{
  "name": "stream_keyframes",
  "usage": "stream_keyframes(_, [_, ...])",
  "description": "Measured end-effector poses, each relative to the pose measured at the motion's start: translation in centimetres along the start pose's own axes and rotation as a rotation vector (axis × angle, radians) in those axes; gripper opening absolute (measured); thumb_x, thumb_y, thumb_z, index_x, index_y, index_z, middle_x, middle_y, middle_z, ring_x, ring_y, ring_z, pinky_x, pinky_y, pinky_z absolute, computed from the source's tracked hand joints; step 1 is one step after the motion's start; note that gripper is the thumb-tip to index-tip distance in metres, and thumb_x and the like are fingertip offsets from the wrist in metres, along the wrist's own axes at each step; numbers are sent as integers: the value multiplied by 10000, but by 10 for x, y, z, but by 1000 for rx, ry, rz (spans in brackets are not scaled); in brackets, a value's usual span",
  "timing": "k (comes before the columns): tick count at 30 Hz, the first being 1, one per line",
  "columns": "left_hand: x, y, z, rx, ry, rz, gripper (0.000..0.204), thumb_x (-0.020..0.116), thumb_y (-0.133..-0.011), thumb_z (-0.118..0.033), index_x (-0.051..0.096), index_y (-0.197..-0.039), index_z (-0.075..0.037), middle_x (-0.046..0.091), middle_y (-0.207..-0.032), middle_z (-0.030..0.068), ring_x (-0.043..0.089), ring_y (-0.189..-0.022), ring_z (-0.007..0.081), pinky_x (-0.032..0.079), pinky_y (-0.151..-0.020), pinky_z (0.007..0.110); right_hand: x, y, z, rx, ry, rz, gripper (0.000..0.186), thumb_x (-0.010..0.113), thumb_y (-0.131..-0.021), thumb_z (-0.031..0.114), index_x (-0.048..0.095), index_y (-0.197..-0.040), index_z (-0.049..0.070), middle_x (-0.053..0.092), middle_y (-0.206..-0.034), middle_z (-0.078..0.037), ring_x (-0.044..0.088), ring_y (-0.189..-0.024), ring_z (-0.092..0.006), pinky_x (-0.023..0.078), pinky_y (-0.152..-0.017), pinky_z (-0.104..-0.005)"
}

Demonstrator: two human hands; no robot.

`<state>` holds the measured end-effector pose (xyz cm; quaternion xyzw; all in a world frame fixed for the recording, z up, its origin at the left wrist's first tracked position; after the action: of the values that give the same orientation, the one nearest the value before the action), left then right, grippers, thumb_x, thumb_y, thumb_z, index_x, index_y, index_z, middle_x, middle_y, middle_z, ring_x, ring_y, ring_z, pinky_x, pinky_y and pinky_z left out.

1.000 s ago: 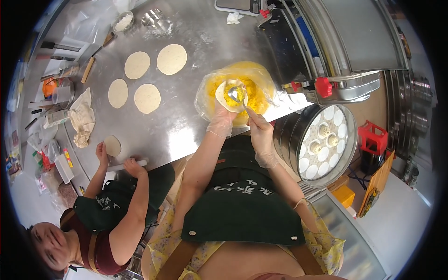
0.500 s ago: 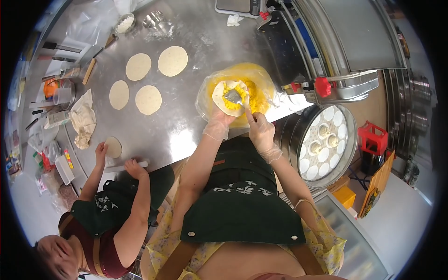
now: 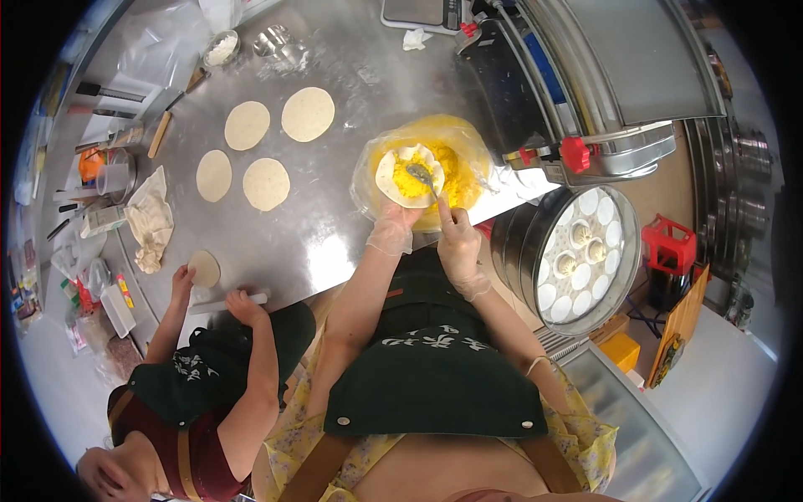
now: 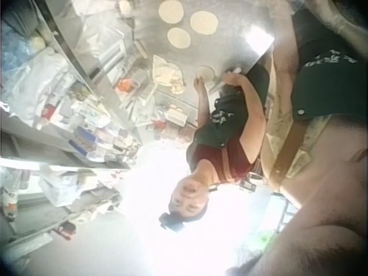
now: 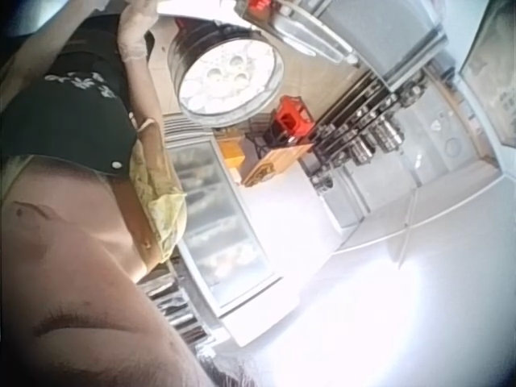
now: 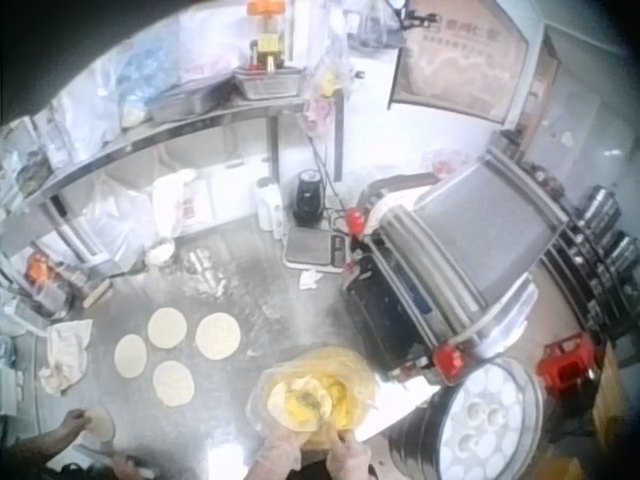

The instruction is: Filling dough wrappers with a yellow bun filling and pleating the edges to create steamed buns.

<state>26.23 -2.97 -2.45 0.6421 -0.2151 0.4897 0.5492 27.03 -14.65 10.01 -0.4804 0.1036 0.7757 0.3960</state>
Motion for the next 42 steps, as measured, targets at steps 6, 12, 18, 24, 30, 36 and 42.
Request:
stream_keyframes(6, [5,2,-3,26,-61,-17,448,509,-988,-413,576,-1285,-85,638,-1219,114,606,-1129,265,515,-979,439,-11,1,-13,263,-504,9,416,586,-875,-52,629,-1283,22,609,-851,-77,572,-693,-148,476,-652,-256])
stream_keyframes(12, [5,-6,0,-3,-47,66,424,521,-980,-412,609,-1211,-68,654,-1139,100,630,-1045,266,548,-906,425,25,14,-32,550,-743,158,388,555,-903,-52,643,-1271,36,570,-808,-8,526,-736,-90,453,-721,-221])
stream_keyframes(18, [14,-2,-38,65,-68,161,380,539,-962,-397,633,-1132,-70,657,-1115,105,628,-1017,280,552,-869,403,-24,-31,-35,276,-295,5,393,585,-812,-71,682,-1180,26,621,-768,-117,632,-663,-203,524,-666,-296])
stream_keyframes(24, [42,19,-51,72,-28,253,285,591,-936,-355,649,-1031,-93,647,-1029,102,620,-966,285,548,-832,408,40,-46,-68,75,178,110,219,563,-812,11,681,-997,9,647,-795,-210,668,-680,-380,546,-597,-463])
stream_keyframes(30, [25,26,-64,144,-35,115,262,629,-922,-343,659,-1031,-107,650,-1051,105,623,-988,287,552,-853,416,98,-32,-94,477,-433,263,303,579,-851,59,729,-1114,58,696,-799,-201,671,-669,-300,520,-643,-361])
stream_keyframes(36, [15,32,-74,177,-66,214,308,585,-954,-352,649,-1119,-99,656,-1126,126,627,-1039,294,559,-867,426,107,-21,-97,887,-752,499,309,581,-907,76,710,-1188,86,628,-747,-20,457,-545,-78,372,-508,-226])
stream_keyframes(42, [21,39,-61,127,-89,-13,317,539,-975,-386,641,-993,-86,674,-996,128,651,-937,308,569,-798,462,81,-11,-92,1001,-858,453,312,565,-934,32,688,-1219,60,570,-773,3,347,-501,-39,273,-449,-180])
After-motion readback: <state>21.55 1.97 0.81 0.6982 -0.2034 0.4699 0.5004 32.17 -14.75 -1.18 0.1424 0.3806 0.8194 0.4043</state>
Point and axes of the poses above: each hand's wrist, its own y-axis away from the middle knuckle, its own x-axis out of the palm, z = x × y, the point moved 9 cm from there along -y, towards the middle knuckle
